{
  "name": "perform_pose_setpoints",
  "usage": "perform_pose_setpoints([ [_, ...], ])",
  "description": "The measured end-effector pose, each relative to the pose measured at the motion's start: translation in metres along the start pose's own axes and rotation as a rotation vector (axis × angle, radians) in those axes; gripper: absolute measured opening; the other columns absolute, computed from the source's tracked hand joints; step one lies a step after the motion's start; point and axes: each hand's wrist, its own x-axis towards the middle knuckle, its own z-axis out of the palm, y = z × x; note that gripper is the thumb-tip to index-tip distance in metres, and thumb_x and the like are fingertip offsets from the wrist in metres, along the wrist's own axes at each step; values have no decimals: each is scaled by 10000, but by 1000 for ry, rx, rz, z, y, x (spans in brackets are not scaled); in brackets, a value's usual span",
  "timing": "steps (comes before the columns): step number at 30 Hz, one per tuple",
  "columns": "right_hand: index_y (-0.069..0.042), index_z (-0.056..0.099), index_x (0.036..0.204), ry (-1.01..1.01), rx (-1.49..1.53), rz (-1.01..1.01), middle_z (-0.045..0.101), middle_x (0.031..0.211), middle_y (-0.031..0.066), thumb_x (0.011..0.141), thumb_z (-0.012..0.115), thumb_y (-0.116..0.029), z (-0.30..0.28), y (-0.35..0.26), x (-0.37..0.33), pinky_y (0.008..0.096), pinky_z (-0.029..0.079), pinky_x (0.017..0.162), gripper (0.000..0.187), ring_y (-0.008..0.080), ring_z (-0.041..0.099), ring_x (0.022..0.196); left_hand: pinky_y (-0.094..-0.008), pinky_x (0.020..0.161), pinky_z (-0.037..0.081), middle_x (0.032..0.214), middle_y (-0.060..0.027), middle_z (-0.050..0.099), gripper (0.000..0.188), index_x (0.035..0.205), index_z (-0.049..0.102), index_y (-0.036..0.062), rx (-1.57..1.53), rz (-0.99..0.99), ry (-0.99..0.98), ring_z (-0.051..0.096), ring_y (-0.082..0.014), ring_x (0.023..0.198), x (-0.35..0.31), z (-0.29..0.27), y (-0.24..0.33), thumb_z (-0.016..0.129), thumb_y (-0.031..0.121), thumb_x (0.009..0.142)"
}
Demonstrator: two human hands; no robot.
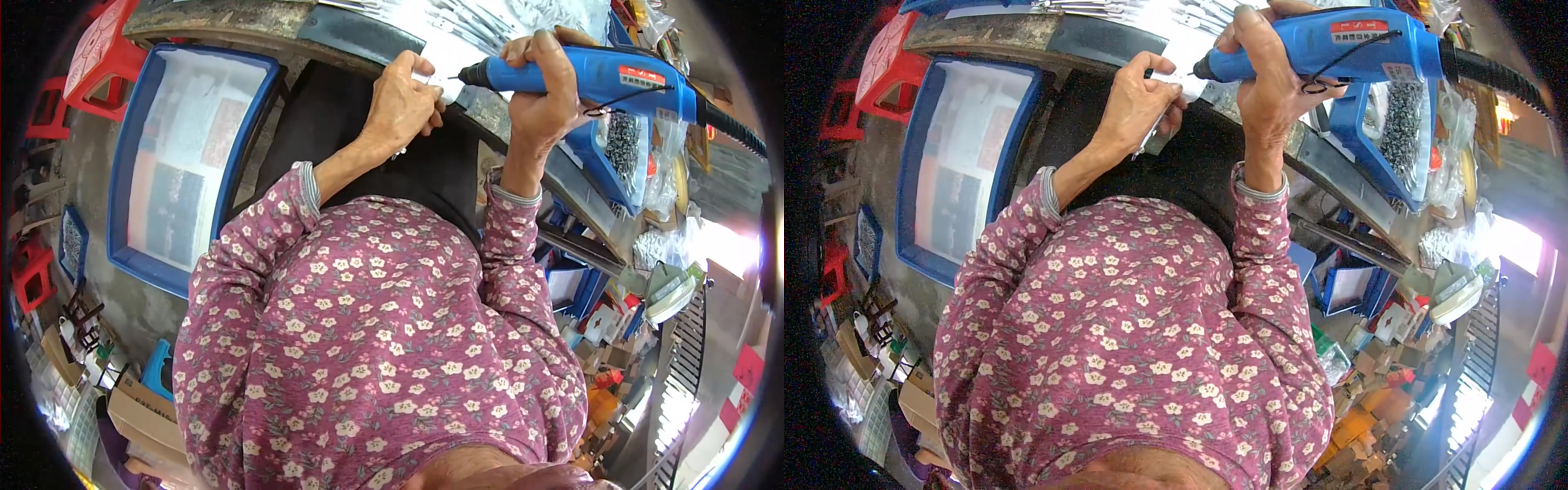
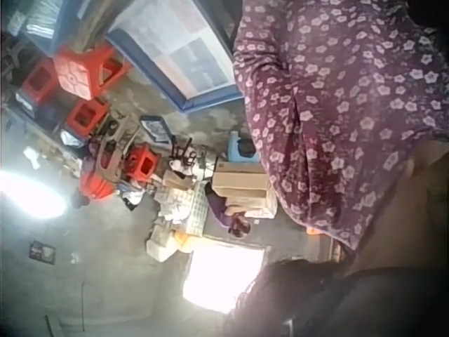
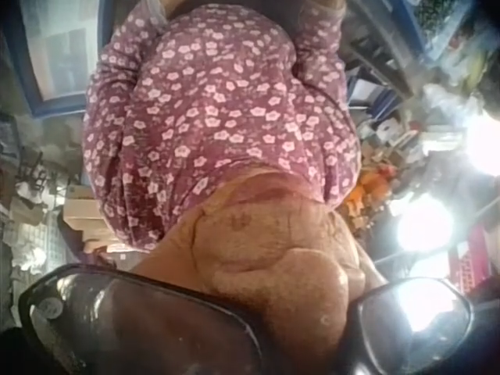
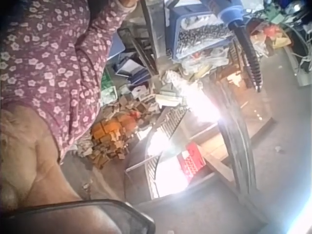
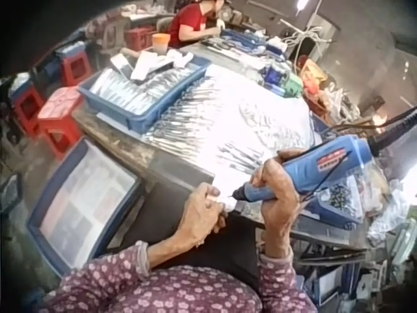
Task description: Assembling small metal components at a workshop bench using electric and manual tools.
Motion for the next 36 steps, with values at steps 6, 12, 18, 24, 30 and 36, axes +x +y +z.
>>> perform_pose_setpoints([
  [6,33,467,987,82,51,154,503,662,91,788,551,-61,19,-17,5,370,448,600,236,204,530,600,-201,355,369,655,-112,590,253,1032,390,-3,-38,-41,-4,518,-105,462,1,2,-2,522,42,821],
  [12,13,488,980,53,117,222,526,667,74,783,559,-72,-3,2,-1,369,449,607,227,204,534,588,-195,342,323,643,-113,570,269,1027,381,13,-124,-50,-20,472,-89,448,4,4,-8,528,16,801],
  [18,31,536,938,22,91,189,527,672,65,802,562,-86,11,-7,3,373,451,609,181,193,535,618,-198,333,295,623,-103,545,294,1027,366,11,-182,-60,-24,441,-86,431,4,5,-8,525,-22,781],
  [24,-14,562,992,-150,72,71,519,690,62,850,498,-26,10,9,2,362,447,616,156,178,523,608,-237,360,396,576,-84,559,240,978,428,13,-150,-65,42,519,-114,456,3,-1,-10,533,-2,763],
  [30,16,508,840,102,714,70,534,596,48,718,628,-54,48,8,5,244,414,458,185,123,513,489,-241,354,381,568,-79,556,228,958,426,16,-163,-85,61,506,-111,445,5,5,-9,536,-4,759],
  [36,10,503,851,142,-113,248,522,599,56,732,623,-42,50,-19,12,252,411,464,176,127,508,493,-239,358,378,581,-83,560,219,957,419,28,-166,-69,59,504,-108,453,5,6,-14,538,7,774],
])
